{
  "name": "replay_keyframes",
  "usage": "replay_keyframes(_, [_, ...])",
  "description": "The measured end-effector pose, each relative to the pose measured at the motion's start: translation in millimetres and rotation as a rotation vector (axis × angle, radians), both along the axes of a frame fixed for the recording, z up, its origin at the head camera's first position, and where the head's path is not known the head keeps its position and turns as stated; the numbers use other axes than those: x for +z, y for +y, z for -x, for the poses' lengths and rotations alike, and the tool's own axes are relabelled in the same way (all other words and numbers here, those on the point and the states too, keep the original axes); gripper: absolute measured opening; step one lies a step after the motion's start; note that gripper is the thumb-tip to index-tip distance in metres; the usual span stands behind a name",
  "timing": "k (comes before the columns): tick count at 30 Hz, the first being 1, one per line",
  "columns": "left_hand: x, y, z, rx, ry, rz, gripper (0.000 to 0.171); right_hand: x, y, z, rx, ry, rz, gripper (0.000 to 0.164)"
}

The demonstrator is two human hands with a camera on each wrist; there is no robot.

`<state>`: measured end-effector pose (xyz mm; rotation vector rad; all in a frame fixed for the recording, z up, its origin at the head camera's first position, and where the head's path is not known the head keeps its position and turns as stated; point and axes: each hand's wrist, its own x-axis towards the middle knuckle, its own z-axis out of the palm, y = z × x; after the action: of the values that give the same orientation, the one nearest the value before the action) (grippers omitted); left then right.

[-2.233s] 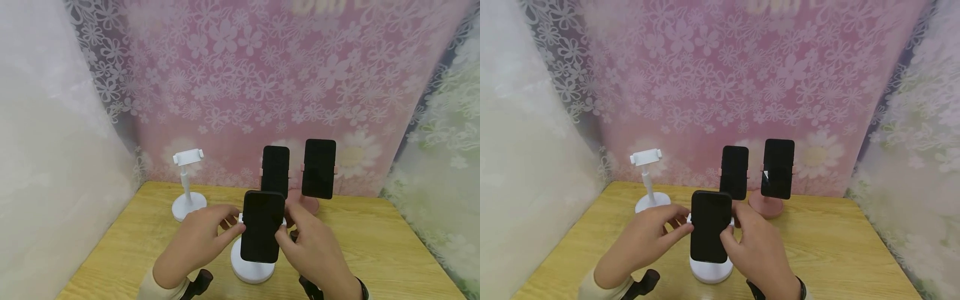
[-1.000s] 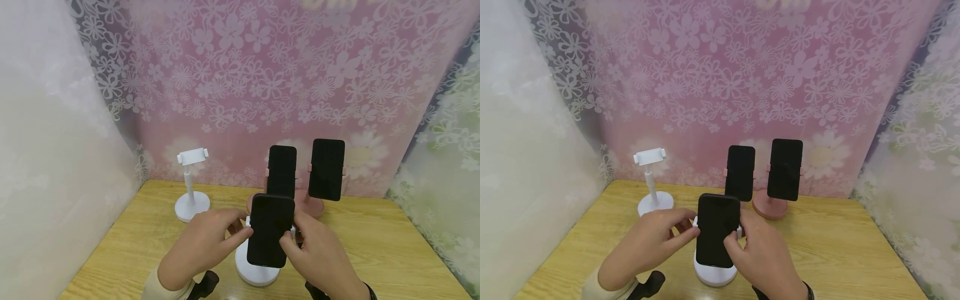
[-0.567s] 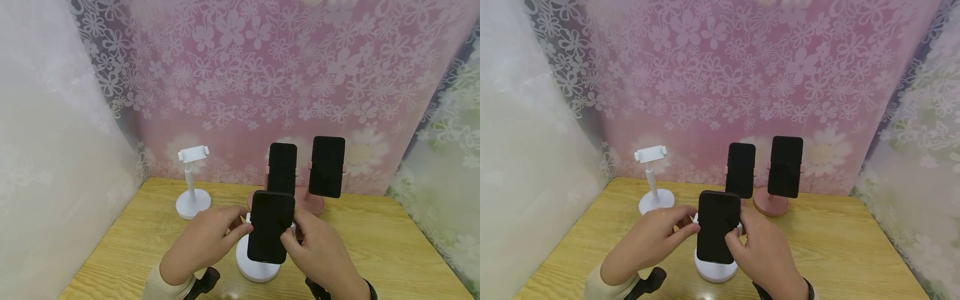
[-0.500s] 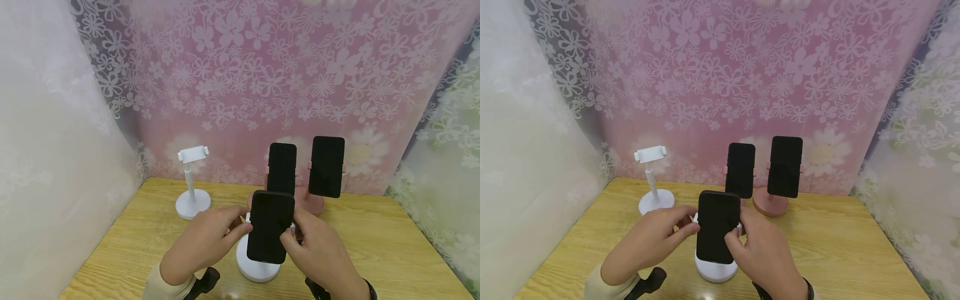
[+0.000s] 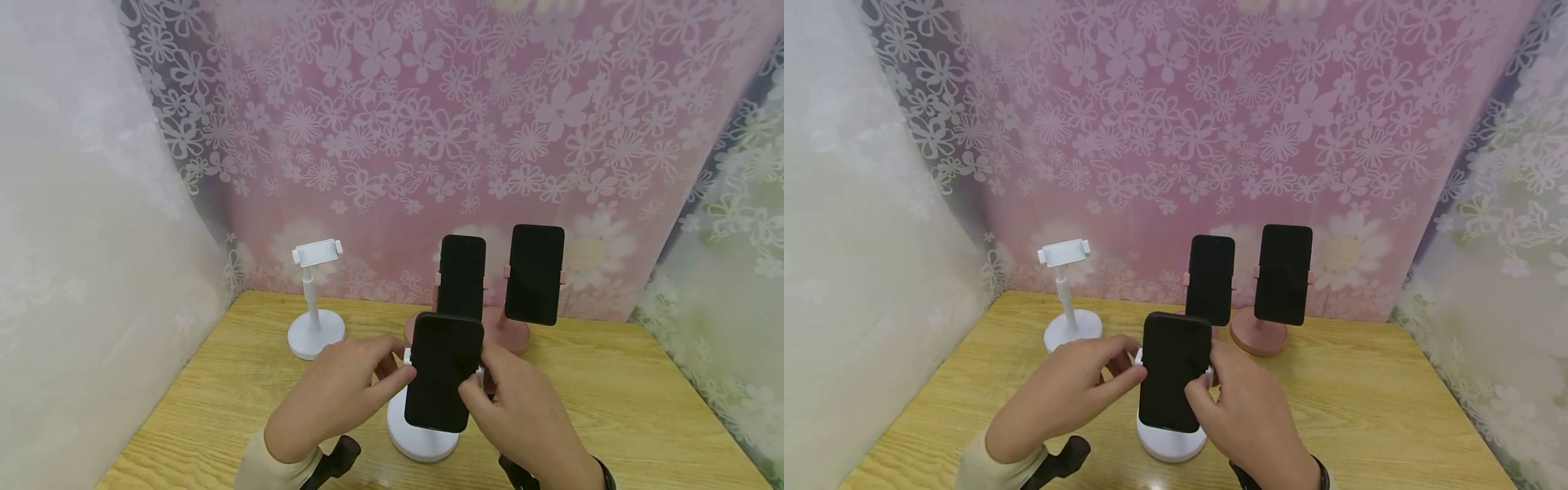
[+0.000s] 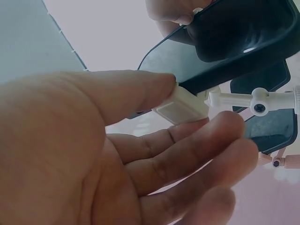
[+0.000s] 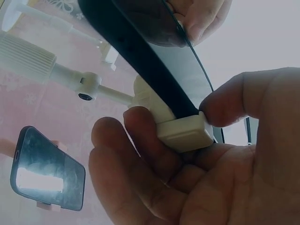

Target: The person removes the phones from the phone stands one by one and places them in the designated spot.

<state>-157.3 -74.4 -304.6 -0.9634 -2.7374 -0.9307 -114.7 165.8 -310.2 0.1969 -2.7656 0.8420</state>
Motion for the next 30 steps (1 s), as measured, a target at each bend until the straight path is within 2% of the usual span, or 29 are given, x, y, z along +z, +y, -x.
replay_keyframes(9, [-0.8,0.1,-1.5,-0.003,-0.016,0.006,0.022,0.4,0.3,0.8,-0.011,-0.049,0.034,0.016])
replay_keyframes(15, [-1.3,-0.2,-1.0,-0.010,0.011,-0.008,0.024,0.1,1.0,0.9,-0.013,-0.047,0.038,0.017])
replay_keyframes(21, [-0.9,0.2,-1.5,-0.020,-0.009,-0.012,0.020,0.6,1.7,0.7,-0.009,-0.061,0.048,0.017])
replay_keyframes(30, [1.4,0.5,-1.4,-0.020,0.004,-0.012,0.027,3.4,2.5,1.7,-0.005,-0.078,0.011,0.023])
